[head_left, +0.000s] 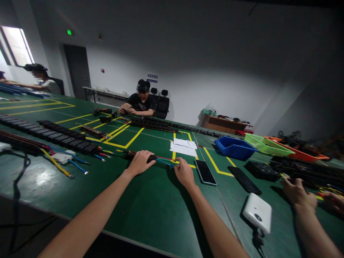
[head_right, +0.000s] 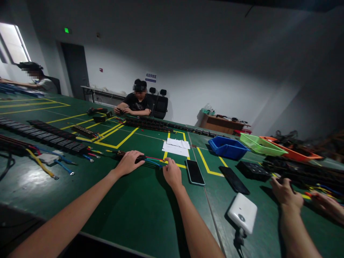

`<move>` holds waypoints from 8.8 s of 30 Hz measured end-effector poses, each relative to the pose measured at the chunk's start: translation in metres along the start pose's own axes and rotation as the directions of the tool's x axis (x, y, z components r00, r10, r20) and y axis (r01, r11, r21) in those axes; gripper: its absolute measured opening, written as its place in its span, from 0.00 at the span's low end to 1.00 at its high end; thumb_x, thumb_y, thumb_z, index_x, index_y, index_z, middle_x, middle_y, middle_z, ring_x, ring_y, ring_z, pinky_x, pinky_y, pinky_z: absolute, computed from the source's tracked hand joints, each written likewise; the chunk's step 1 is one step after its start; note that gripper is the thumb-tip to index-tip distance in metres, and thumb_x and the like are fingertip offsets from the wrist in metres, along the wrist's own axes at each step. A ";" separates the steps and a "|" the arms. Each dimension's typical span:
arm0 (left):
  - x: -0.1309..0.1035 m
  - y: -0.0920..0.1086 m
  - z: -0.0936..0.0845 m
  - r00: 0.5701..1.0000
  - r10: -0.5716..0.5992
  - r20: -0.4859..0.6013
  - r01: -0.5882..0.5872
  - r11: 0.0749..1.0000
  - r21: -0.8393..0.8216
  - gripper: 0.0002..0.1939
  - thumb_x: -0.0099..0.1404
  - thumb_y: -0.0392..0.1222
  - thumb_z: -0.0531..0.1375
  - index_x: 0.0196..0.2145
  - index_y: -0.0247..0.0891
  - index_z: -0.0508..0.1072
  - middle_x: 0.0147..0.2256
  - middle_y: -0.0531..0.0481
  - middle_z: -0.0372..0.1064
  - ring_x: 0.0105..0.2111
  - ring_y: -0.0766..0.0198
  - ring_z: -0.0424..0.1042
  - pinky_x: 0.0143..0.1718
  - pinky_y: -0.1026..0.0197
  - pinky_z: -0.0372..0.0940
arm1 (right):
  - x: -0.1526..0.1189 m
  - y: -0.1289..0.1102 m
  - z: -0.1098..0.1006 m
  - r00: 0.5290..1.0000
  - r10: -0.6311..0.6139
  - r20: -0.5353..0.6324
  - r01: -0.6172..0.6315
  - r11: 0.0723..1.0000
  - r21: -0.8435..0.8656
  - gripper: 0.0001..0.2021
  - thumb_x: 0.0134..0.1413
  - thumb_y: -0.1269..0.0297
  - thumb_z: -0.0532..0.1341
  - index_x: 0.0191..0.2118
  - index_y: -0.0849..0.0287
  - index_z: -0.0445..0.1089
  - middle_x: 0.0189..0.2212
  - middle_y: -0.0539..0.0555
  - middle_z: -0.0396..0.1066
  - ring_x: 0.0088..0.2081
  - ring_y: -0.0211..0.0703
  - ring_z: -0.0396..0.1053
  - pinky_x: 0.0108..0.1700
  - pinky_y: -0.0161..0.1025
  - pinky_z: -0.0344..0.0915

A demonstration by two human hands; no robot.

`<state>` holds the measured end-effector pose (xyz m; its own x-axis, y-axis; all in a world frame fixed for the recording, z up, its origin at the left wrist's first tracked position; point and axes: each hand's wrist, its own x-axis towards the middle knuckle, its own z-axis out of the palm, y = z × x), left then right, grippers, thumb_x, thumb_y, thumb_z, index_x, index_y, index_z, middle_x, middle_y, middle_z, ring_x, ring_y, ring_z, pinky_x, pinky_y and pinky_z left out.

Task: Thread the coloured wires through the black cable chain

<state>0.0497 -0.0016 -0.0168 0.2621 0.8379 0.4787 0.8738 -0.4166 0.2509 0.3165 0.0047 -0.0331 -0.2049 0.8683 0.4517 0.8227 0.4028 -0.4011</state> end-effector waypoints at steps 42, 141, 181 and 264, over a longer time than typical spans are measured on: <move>-0.003 0.001 0.004 0.989 -0.105 -0.105 0.111 0.992 0.061 0.26 0.64 0.64 0.58 0.49 0.43 0.74 0.49 0.42 0.73 0.53 0.46 0.67 0.59 0.42 0.54 | 0.001 0.003 0.002 0.998 0.010 -0.060 -0.008 1.000 0.021 0.17 0.60 0.71 0.54 0.53 0.58 0.68 0.39 0.54 0.72 0.35 0.42 0.69 0.35 0.35 0.59; -0.006 -0.010 -0.003 0.987 -0.158 -0.030 0.161 0.965 0.209 0.38 0.63 0.75 0.48 0.47 0.41 0.77 0.45 0.37 0.73 0.49 0.42 0.67 0.59 0.39 0.47 | 0.006 -0.004 -0.013 0.984 -0.097 0.152 0.139 0.946 -0.294 0.12 0.71 0.64 0.52 0.46 0.54 0.73 0.44 0.53 0.72 0.37 0.39 0.71 0.32 0.36 0.54; -0.007 -0.009 -0.003 0.989 -0.145 -0.035 0.149 0.951 0.272 0.38 0.64 0.74 0.47 0.47 0.39 0.76 0.45 0.37 0.73 0.49 0.43 0.67 0.58 0.40 0.49 | 0.003 0.005 -0.005 0.992 -0.001 0.126 0.027 0.978 -0.209 0.13 0.65 0.66 0.57 0.54 0.54 0.67 0.48 0.55 0.68 0.40 0.42 0.70 0.35 0.34 0.58; -0.006 -0.011 -0.003 0.985 -0.169 -0.024 0.170 0.960 0.224 0.38 0.63 0.76 0.47 0.47 0.42 0.76 0.46 0.37 0.73 0.50 0.43 0.66 0.59 0.39 0.47 | 0.008 0.016 0.007 0.974 -0.226 0.019 0.223 0.970 0.092 0.11 0.62 0.66 0.57 0.36 0.56 0.78 0.43 0.57 0.73 0.46 0.47 0.69 0.50 0.43 0.67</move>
<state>0.0375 -0.0034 -0.0204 0.1007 0.8876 0.4494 0.9749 -0.1782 0.1334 0.3246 0.0202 -0.0412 -0.3952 0.7604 0.5153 0.7039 0.6112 -0.3619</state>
